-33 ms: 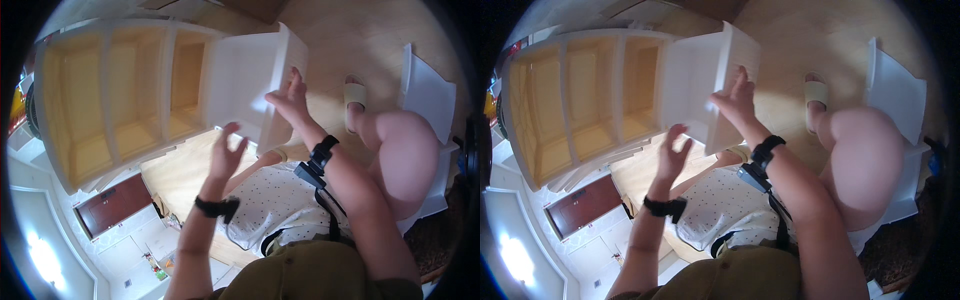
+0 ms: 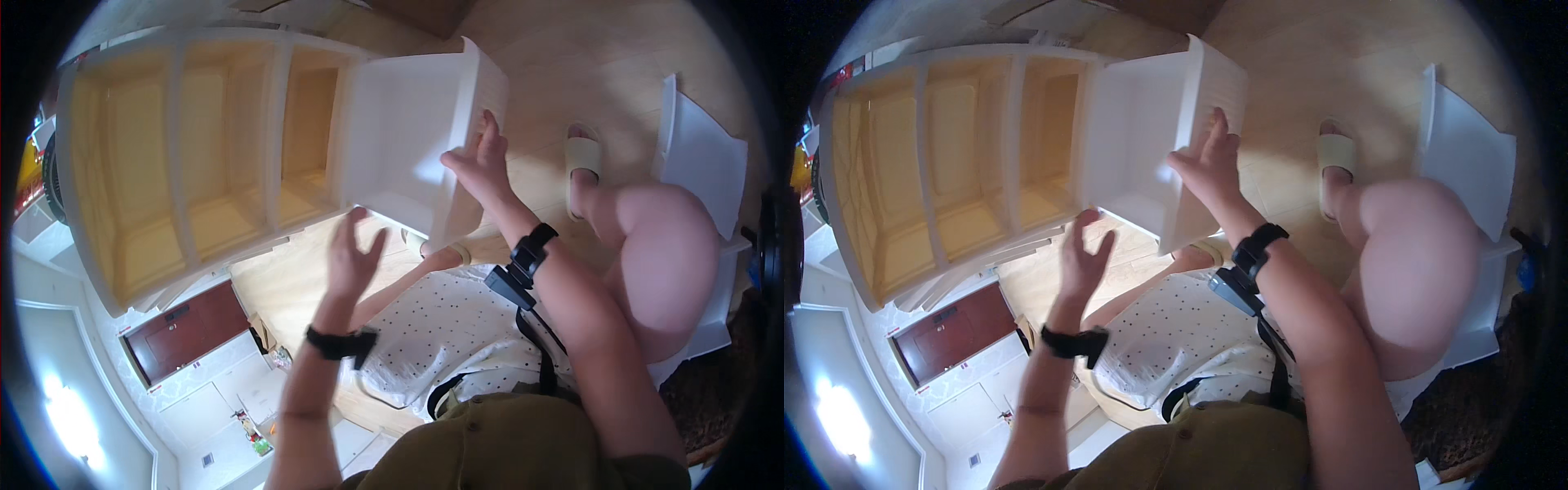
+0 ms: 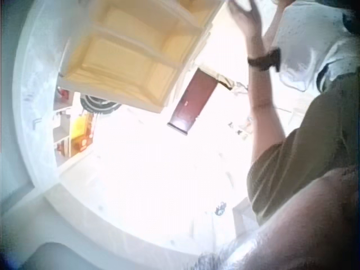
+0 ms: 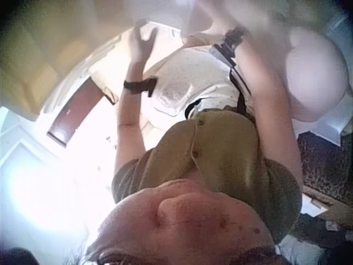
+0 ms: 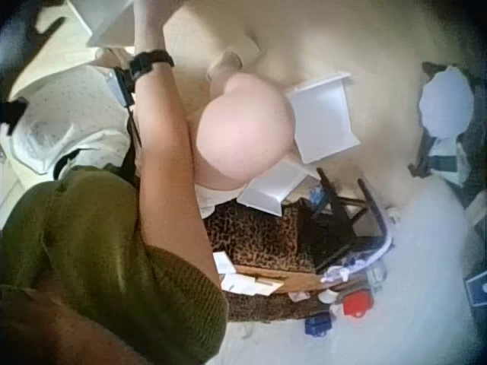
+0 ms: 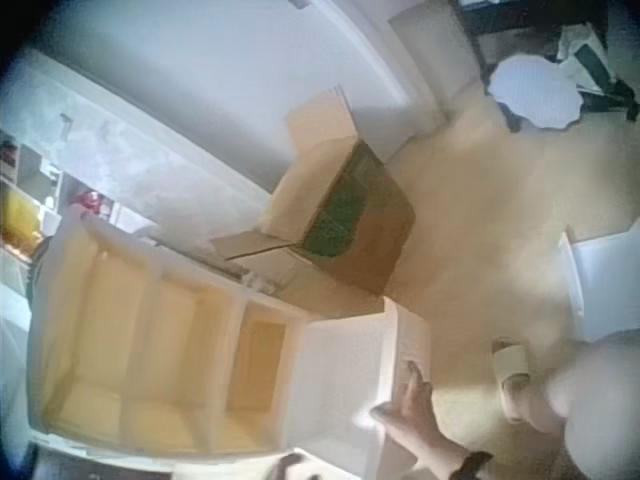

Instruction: The person assembles a white plastic storage container by hand. They align the lid with the base, press the edges to snap the clips into place, and rotate the container to inspect the seal. Finally, they place the assembled unit into a wooden shelving unit.

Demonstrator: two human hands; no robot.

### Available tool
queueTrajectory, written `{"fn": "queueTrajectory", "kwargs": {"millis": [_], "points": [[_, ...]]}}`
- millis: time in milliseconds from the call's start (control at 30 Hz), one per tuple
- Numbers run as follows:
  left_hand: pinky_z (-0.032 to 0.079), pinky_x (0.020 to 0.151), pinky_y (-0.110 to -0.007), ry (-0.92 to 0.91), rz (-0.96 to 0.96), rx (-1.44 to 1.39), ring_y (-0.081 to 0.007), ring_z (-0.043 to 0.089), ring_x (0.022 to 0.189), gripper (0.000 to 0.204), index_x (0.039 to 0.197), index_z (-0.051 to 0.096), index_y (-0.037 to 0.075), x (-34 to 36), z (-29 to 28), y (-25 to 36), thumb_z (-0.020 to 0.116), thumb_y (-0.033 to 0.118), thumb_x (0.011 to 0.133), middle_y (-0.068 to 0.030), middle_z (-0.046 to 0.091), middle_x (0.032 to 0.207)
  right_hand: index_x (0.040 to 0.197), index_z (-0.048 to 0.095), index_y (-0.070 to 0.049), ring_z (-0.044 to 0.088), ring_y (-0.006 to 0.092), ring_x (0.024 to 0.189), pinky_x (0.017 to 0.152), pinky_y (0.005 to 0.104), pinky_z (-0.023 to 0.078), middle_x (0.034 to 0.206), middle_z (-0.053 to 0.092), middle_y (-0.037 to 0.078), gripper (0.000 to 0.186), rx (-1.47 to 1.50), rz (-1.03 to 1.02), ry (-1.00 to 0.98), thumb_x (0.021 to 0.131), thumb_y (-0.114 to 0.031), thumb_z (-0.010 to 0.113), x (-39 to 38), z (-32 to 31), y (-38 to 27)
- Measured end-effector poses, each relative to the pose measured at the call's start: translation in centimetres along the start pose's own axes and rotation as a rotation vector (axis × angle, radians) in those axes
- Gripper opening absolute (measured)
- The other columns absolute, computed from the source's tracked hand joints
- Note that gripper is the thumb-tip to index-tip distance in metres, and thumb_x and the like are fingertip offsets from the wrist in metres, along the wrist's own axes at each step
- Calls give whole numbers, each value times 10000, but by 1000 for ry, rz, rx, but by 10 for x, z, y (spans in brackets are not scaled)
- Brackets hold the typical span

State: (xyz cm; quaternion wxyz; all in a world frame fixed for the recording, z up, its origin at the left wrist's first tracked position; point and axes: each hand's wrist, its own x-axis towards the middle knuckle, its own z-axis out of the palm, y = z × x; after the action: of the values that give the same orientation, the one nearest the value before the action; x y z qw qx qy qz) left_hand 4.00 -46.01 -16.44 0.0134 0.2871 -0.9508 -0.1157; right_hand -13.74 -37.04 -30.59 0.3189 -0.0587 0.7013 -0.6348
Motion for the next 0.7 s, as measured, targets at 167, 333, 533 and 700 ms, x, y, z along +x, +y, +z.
{"fn": "queueTrajectory", "kwargs": {"millis": [167, 333, 533, 700], "points": [[432, 929, -447, -290, 409, 1085, -300, 574, 1046, 376, 1118, 534, 45, 30, -47, -68, 634, 94, 758, -122, 615, 1023, 1413, 146, 43, 443, 425, 1049, 915, 453, 413, 1160, 389, 340, 1015, 0, -39, 0, 653, -298, 726, 13, 2, 13], [531, 712, -399, -749, 127, 1151, -268, 669, 827, 79, 822, 653, 71, 71, -26, -88, 596, 97, 774, -108, 680, 855, 1418, 184, -2, 462, 427, 1096, 934, 440, 426, 1207, 377, 339, 1054, -138, -170, 49, 641, -430, 754, 24, -4, 5], [534, 603, -368, -680, 298, 1063, -260, 669, 703, 87, 746, 662, 61, 63, -28, -80, 577, 67, 766, -109, 670, 747, 1370, 339, -35, 531, 371, 1036, 877, 417, 468, 1148, 459, 231, 906, -124, -208, 135, 636, -411, 714, 28, -18, -25], [521, 586, -389, -784, 248, 1023, -264, 656, 685, 299, 776, 667, 63, 59, -13, -42, 597, 349, 832, -103, 646, 713, 1267, 459, -2, 571, 286, 972, 835, 362, 488, 1125, 474, 194, 752, 198, -253, 170, 646, -324, 734, 42, -23, -38]]}}
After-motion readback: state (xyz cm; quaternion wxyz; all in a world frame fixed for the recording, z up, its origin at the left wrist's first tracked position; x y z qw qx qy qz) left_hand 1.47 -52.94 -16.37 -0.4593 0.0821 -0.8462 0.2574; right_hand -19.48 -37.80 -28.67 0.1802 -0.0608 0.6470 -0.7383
